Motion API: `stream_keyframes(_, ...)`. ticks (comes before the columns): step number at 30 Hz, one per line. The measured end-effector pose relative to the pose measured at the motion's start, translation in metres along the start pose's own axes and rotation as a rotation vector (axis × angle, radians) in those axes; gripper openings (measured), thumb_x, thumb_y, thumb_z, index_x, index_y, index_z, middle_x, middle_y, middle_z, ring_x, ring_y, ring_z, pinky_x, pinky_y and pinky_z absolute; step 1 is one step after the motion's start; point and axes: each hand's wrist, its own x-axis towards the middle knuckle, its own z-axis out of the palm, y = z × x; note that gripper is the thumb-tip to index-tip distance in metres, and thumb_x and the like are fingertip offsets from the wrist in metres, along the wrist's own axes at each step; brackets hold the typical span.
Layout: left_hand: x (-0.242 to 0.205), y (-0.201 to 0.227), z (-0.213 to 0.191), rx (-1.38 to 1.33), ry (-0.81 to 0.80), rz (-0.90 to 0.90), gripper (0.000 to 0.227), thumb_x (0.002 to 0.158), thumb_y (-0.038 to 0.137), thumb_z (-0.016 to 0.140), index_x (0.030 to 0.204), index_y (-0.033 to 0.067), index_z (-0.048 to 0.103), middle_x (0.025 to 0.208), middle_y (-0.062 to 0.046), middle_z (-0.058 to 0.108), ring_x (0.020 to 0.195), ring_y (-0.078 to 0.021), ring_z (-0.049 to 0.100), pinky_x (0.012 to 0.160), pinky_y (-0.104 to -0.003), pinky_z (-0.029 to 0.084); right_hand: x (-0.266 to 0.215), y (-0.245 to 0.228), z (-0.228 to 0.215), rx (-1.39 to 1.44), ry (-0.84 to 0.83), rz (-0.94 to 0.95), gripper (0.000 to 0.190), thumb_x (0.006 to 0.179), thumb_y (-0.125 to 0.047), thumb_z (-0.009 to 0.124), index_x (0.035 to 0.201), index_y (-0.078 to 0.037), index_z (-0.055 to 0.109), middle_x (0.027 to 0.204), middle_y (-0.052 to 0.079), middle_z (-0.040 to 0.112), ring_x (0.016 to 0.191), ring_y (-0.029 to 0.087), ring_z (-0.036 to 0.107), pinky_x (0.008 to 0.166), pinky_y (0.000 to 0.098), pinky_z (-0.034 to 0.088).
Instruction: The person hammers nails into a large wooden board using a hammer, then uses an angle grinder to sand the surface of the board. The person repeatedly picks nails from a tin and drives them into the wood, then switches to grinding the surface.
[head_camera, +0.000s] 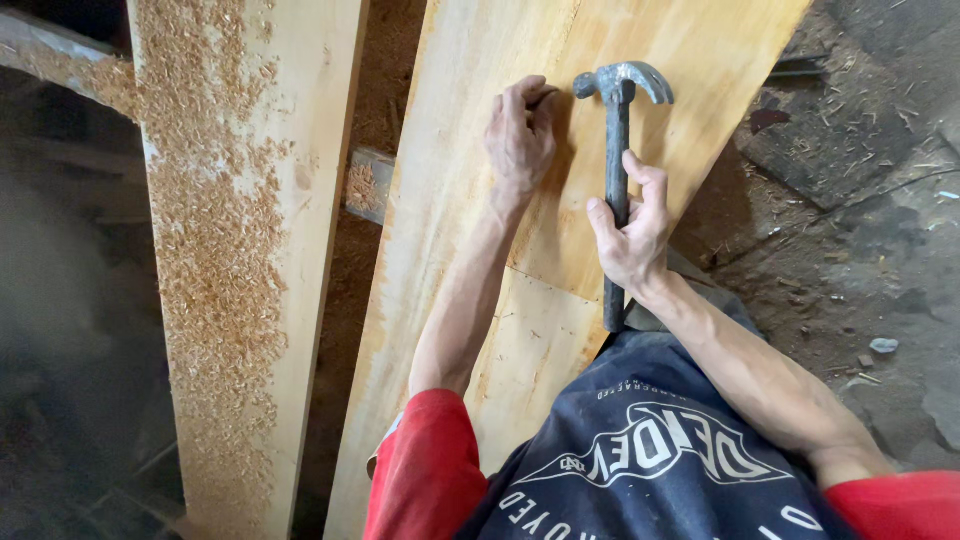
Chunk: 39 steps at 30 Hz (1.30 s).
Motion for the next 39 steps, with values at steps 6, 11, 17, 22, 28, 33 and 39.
stream_keyframes(6, -0.01, -0.006, 0.0, 0.02, 0.035, -0.013, 0.018, 0.097, 0.009, 0.071, 0.114, 0.012, 0.064, 0.1, -0.006, 0.075, 0.086, -0.021, 0.074, 0.073, -0.031, 0.059, -0.003, -0.002, 0.002, -0.02, 0.004, -0.015, 0.058, 0.103, 0.005, 0.062, 0.152, 0.002, 0.03, 0.089, 0.004, 0.055, 0.067, 0.008, 0.054, 0.058, 0.0251, 0.044)
stream_keyframes(11, -0.005, -0.01, 0.003, -0.266, 0.106, -0.194, 0.018, 0.1, 0.009, 0.07, 0.115, 0.0096, 0.061, 0.099, -0.006, 0.075, 0.087, -0.0142, 0.076, 0.076, -0.028, 0.062, -0.003, 0.002, 0.002, -0.011, 0.013, -0.008, 0.059, 0.102, 0.006, 0.062, 0.151, 0.002, 0.03, 0.09, 0.004, 0.054, 0.065, 0.008, 0.055, 0.056, 0.0252, 0.044)
stream_keyframes(17, 0.003, -0.011, 0.003, -0.248, 0.021, -0.264, 0.018, 0.096, 0.011, 0.073, 0.11, 0.009, 0.063, 0.096, -0.005, 0.078, 0.081, -0.013, 0.077, 0.073, -0.027, 0.062, -0.005, 0.008, 0.001, -0.013, 0.014, -0.02, 0.058, 0.102, 0.006, 0.061, 0.151, 0.001, 0.03, 0.084, 0.004, 0.056, 0.062, 0.009, 0.053, 0.054, 0.0253, 0.041)
stream_keyframes(22, 0.007, -0.011, 0.004, -0.094, 0.022, -0.157, 0.014, 0.094, 0.012, 0.076, 0.103, 0.011, 0.065, 0.089, -0.006, 0.075, 0.072, -0.0159, 0.074, 0.066, -0.028, 0.059, 0.0, 0.007, 0.0, 0.009, -0.002, -0.059, 0.057, 0.105, 0.007, 0.06, 0.152, 0.002, 0.029, 0.096, 0.005, 0.059, 0.072, 0.009, 0.058, 0.062, 0.0256, 0.048)
stream_keyframes(28, 0.004, -0.019, 0.006, 0.024, -0.008, 0.051, 0.013, 0.097, 0.008, 0.069, 0.107, 0.0134, 0.063, 0.092, -0.005, 0.072, 0.078, -0.0192, 0.07, 0.067, -0.034, 0.058, 0.0, 0.003, 0.005, -0.03, 0.01, -0.05, 0.056, 0.103, 0.007, 0.06, 0.151, 0.001, 0.031, 0.085, 0.004, 0.056, 0.063, 0.009, 0.055, 0.056, 0.0252, 0.043)
stream_keyframes(33, 0.006, -0.018, 0.004, 0.123, -0.042, 0.132, 0.015, 0.096, 0.006, 0.065, 0.109, 0.0128, 0.062, 0.099, -0.005, 0.07, 0.088, -0.0248, 0.069, 0.077, -0.036, 0.057, 0.002, 0.002, 0.01, 0.01, -0.003, -0.025, 0.058, 0.103, 0.006, 0.06, 0.151, 0.002, 0.028, 0.088, 0.006, 0.058, 0.068, 0.009, 0.056, 0.059, 0.0249, 0.045)
stream_keyframes(39, 0.012, -0.013, -0.001, 0.1, -0.083, 0.161, 0.016, 0.096, 0.009, 0.07, 0.109, 0.0119, 0.061, 0.1, -0.004, 0.071, 0.084, -0.0253, 0.066, 0.075, -0.037, 0.055, 0.002, 0.004, 0.014, 0.014, -0.004, -0.014, 0.057, 0.103, 0.006, 0.059, 0.151, 0.0, 0.028, 0.089, 0.007, 0.059, 0.068, 0.009, 0.057, 0.061, 0.0253, 0.047)
